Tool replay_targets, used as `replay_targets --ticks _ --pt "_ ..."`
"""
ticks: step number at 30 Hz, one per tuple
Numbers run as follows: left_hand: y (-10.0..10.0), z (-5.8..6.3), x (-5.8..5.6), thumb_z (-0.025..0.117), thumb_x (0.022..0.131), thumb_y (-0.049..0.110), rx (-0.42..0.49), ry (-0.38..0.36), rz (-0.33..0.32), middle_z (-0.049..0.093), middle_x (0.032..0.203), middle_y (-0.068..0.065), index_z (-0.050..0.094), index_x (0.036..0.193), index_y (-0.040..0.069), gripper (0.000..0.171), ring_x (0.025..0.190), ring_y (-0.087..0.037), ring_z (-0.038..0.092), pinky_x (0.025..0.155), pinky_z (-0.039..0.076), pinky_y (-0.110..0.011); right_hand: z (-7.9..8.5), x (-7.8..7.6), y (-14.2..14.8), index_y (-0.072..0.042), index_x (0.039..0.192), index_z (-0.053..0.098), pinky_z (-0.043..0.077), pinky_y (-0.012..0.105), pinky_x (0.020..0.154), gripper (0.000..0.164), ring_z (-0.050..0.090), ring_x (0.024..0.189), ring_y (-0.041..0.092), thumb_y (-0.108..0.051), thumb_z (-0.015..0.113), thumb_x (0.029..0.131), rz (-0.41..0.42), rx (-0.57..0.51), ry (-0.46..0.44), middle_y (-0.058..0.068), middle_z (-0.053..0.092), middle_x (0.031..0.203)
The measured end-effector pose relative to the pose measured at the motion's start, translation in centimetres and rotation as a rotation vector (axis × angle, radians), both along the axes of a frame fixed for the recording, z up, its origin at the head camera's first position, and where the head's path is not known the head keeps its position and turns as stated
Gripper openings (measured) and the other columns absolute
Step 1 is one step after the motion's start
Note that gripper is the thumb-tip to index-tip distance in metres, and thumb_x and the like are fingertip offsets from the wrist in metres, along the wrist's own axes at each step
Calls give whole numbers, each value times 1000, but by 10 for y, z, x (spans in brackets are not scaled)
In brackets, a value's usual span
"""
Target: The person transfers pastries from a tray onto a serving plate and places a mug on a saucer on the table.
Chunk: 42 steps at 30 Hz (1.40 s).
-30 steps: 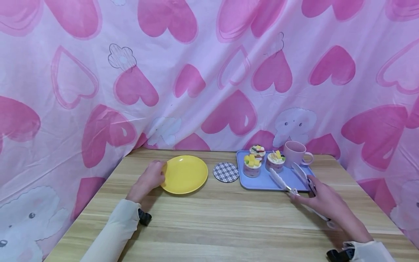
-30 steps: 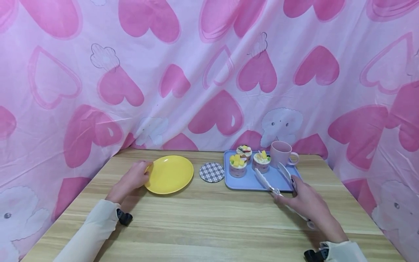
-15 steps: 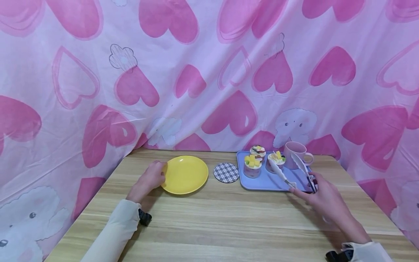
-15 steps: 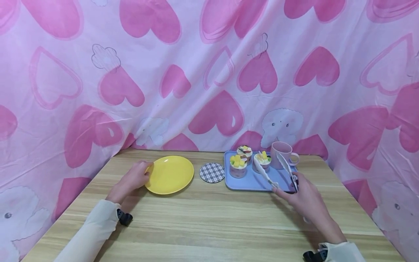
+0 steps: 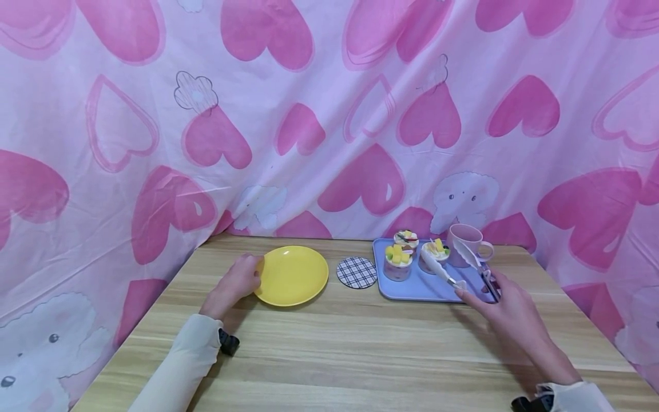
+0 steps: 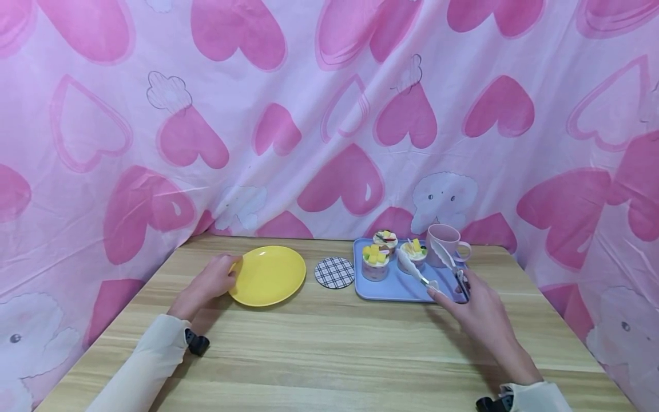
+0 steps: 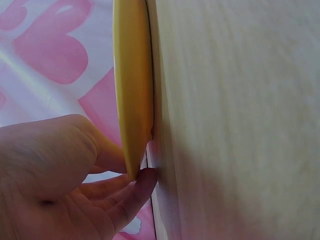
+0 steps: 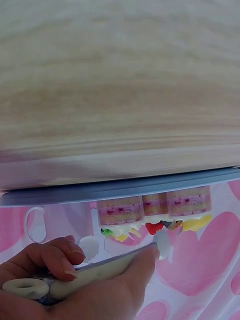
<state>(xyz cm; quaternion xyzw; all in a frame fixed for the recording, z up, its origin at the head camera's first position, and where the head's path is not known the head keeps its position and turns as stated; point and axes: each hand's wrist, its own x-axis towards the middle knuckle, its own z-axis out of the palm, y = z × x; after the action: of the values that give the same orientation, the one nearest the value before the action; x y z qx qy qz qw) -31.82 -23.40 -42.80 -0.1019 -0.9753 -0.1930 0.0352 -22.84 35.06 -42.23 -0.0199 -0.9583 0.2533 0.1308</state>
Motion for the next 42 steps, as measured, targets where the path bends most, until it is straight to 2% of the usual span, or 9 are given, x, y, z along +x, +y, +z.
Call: replay_targets --ticks 4,9,11,15,17,26,32,39,42 --pt "1 0 0 67 88 -8 3 -8 5 62 98 -15 69 131 -10 43 92 -29 56 81 52 -38 -1 -1 1 16 157 39 55 73 98 121 61 121 57 -77 73 88 -18 3 -28 47 52 146" --pt "1 1 0 68 89 -8 0 -24 16 63 103 -17 66 137 -10 48 94 -29 57 82 52 -38 -5 -5 4 19 150 44 62 63 86 116 67 106 48 -72 78 87 2 12 -36 46 60 132" --pt "1 1 0 68 89 -8 -1 -27 17 63 102 -16 66 136 -10 47 94 -29 57 81 52 -37 -6 -6 5 20 147 45 62 54 79 115 66 99 43 -71 81 86 9 8 -49 43 63 127" --pt "1 2 0 67 88 -8 -4 -21 14 62 98 -15 68 131 -9 43 92 -29 57 80 52 -37 -7 -6 6 20 143 47 53 35 65 116 62 90 34 -74 82 83 -22 -24 -85 34 66 112" --pt "1 3 0 67 88 -8 -5 -19 14 61 97 -15 69 129 -9 41 91 -29 56 80 51 -37 -7 -6 6 20 142 46 47 30 60 118 61 88 31 -77 79 83 -42 -44 -112 29 64 108" --pt "3 2 1 66 88 -10 6 -18 10 61 94 -14 70 126 -8 38 90 -28 56 79 51 -36 -8 -7 10 14 135 50 46 28 56 111 59 89 29 -81 73 84 -62 -72 -183 19 59 99" --pt "4 1 0 66 89 -10 18 -48 24 66 109 -18 64 140 -10 51 97 -30 58 84 54 -38 -12 -13 12 10 130 53 45 27 57 103 58 92 29 -80 74 85 -41 -77 -201 16 57 96" --pt "-2 -2 -2 64 90 -9 69 -51 6 67 111 -20 63 141 -10 51 98 -30 60 79 53 -34 -16 -21 11 8 126 54 43 29 59 94 57 87 26 -76 74 88 -6 -57 -178 12 56 89" --pt "-5 -3 -2 64 91 -8 87 -53 9 69 123 -23 58 147 -11 57 102 -32 61 80 53 -33 -16 -22 11 7 126 54 44 28 58 93 58 84 25 -76 73 89 1 -52 -177 11 56 88"
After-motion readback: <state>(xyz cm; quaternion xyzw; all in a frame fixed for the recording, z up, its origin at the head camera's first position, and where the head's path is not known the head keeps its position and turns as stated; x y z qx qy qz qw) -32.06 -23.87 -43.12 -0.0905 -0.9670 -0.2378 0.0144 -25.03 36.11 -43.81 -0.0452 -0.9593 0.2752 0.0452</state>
